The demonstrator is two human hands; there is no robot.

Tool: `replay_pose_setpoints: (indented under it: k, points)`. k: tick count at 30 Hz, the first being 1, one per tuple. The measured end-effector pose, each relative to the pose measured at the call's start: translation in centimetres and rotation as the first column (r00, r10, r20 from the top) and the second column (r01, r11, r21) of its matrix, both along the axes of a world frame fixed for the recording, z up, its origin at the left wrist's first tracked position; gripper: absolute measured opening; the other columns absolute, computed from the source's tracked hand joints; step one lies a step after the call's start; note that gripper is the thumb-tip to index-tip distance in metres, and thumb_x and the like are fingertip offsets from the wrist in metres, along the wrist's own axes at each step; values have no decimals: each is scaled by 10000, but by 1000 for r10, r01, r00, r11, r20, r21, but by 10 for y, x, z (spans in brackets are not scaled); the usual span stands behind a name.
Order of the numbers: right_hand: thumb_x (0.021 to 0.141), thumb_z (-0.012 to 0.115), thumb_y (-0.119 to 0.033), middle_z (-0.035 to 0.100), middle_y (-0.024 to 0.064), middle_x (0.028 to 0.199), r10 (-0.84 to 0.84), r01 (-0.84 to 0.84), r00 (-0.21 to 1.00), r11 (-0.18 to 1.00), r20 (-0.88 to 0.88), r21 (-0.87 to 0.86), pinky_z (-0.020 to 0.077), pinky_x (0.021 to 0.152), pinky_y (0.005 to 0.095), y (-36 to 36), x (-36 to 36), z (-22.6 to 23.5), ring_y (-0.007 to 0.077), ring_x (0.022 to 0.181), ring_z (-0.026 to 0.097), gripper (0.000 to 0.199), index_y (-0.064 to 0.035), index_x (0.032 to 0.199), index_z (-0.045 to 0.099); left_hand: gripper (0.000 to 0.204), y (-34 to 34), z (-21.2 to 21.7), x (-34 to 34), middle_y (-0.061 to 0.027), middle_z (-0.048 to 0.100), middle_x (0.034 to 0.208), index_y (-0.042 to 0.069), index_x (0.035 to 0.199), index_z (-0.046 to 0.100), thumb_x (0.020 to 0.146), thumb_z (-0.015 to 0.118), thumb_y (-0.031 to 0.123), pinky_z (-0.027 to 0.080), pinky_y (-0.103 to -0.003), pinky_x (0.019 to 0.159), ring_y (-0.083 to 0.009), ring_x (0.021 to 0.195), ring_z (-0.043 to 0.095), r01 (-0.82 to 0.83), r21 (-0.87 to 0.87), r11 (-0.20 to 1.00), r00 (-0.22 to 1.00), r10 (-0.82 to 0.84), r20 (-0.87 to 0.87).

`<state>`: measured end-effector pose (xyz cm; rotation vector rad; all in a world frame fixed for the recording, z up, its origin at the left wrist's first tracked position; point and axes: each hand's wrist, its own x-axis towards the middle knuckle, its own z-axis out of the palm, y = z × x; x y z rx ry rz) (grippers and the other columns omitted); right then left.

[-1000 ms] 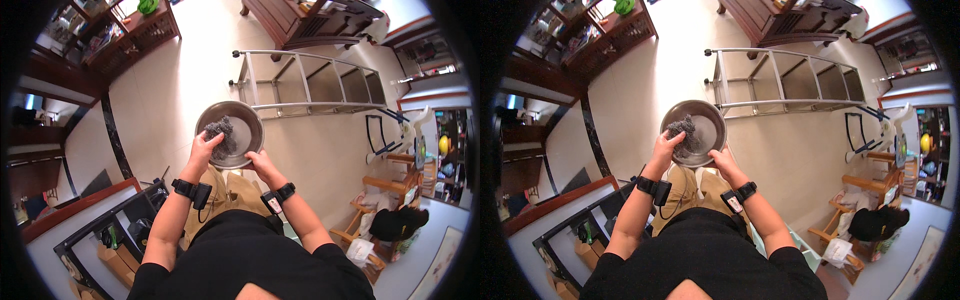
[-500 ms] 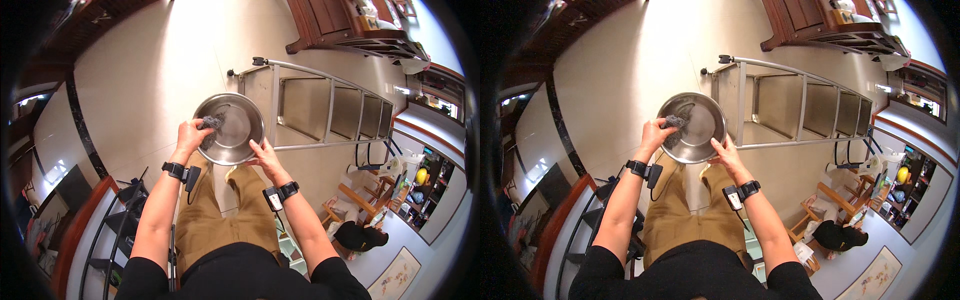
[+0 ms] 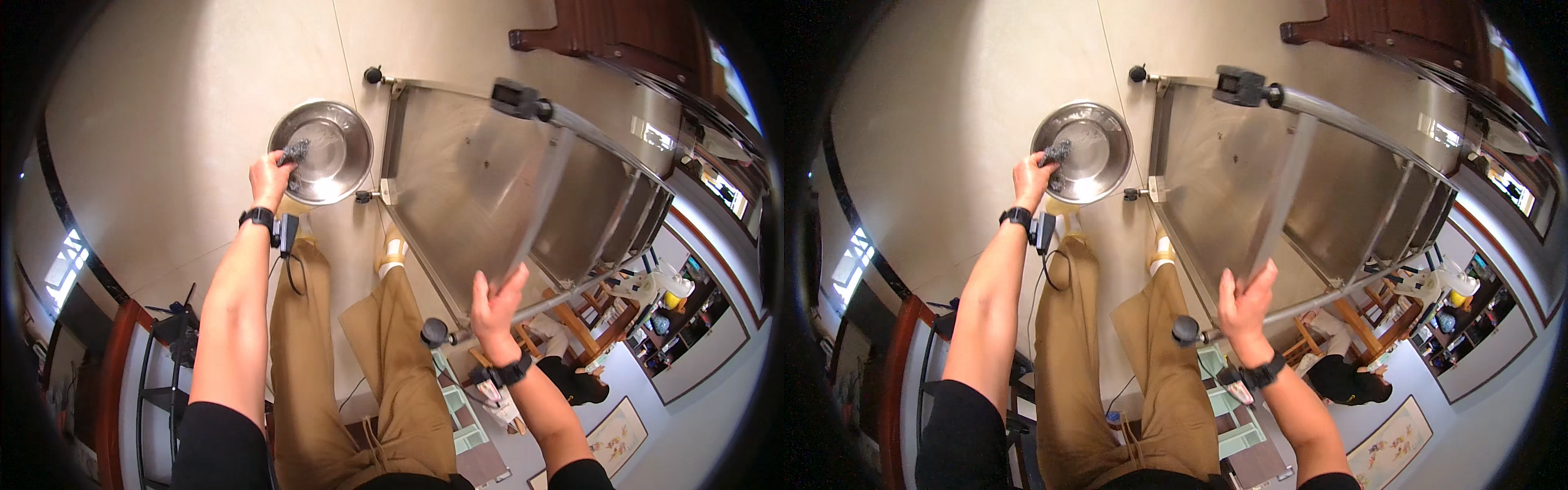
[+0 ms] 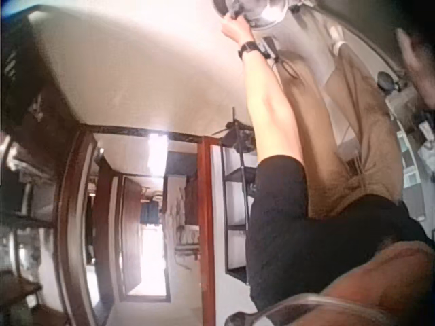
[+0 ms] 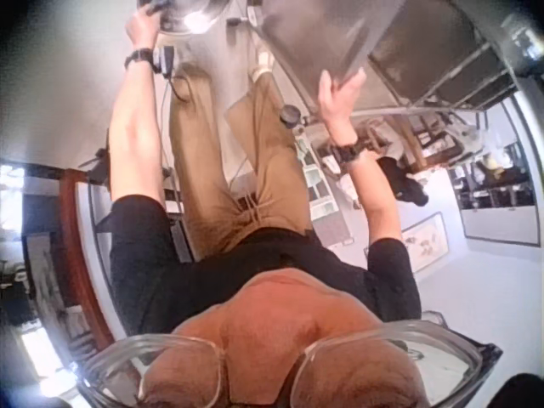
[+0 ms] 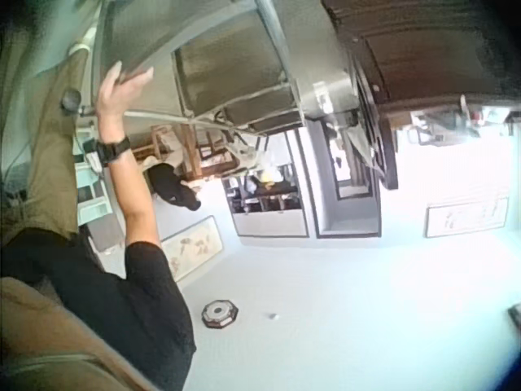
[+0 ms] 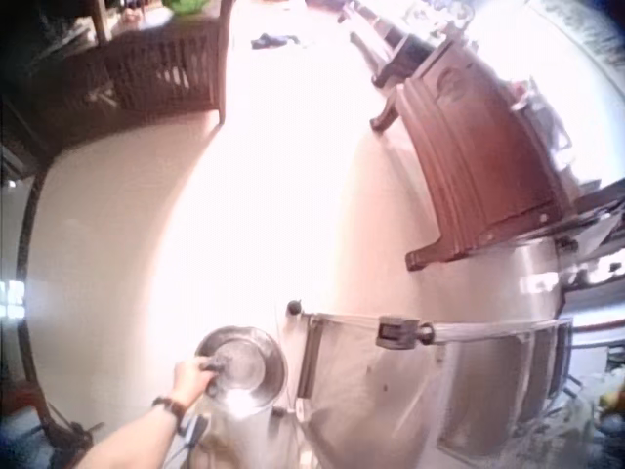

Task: The person assembles a metal table by tightening screws on the frame, then flips the table upside down. They walk to the kitchen, wet a steel wool pad in a bowl, and scrub the underside of the table with the pad.

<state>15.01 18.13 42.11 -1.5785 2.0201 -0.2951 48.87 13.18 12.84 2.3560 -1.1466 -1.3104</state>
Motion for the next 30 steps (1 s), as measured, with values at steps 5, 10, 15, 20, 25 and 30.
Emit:
replay_pose_setpoints:
  k: [5,10,15,20,25,30]
  points:
    - [883,586,34,418,151,1338,-128,110,971,989,200,99,405,964,326,3,0,4,231,1202,454,638,26,1393,203,290,-7,-91,-6,-135,737,929,122,1050,756,771,782,197,535,-363,799,-265,852,716,20,40,999,998,-18,-60]
    - [874,534,81,297,150,1457,-95,69,968,991,231,118,250,1121,375,24,-16,8,248,1335,333,725,-3,1451,103,327,-7,-131,-12,-117,746,988,92,1062,753,761,807,209,529,-333,802,-209,860,713,-22,-12,1000,993,21,-115]
    - [845,540,98,288,175,1459,-74,57,969,995,235,79,256,1119,374,28,-18,6,270,1331,329,737,10,1440,115,421,2,-132,-16,-178,576,1308,78,1052,757,696,850,281,428,-409,1000,-320,1180,514,106,-173,979,979,-72,188]
    - [847,577,77,382,132,1324,-147,121,960,986,239,119,336,1053,354,22,-11,4,228,1229,414,694,6,1412,182,318,-13,-48,-53,-163,624,1241,20,1028,629,753,753,119,510,-365,907,-248,1039,610,-381,-322,867,902,271,-336]
    - [865,591,60,426,112,1276,-122,92,964,987,235,135,398,980,317,16,-5,8,200,1157,463,690,12,1417,180,337,-41,117,-169,-25,600,964,90,1111,578,799,702,58,498,-270,754,-102,868,582,-405,-236,884,690,126,-713]
    - [858,620,33,491,105,1163,-131,106,971,986,200,127,441,880,303,12,-6,3,193,1012,514,665,26,1394,227,361,-59,168,-237,-107,607,1157,72,1103,644,756,731,22,522,-405,875,-341,1020,616,-376,-461,804,853,106,-511]
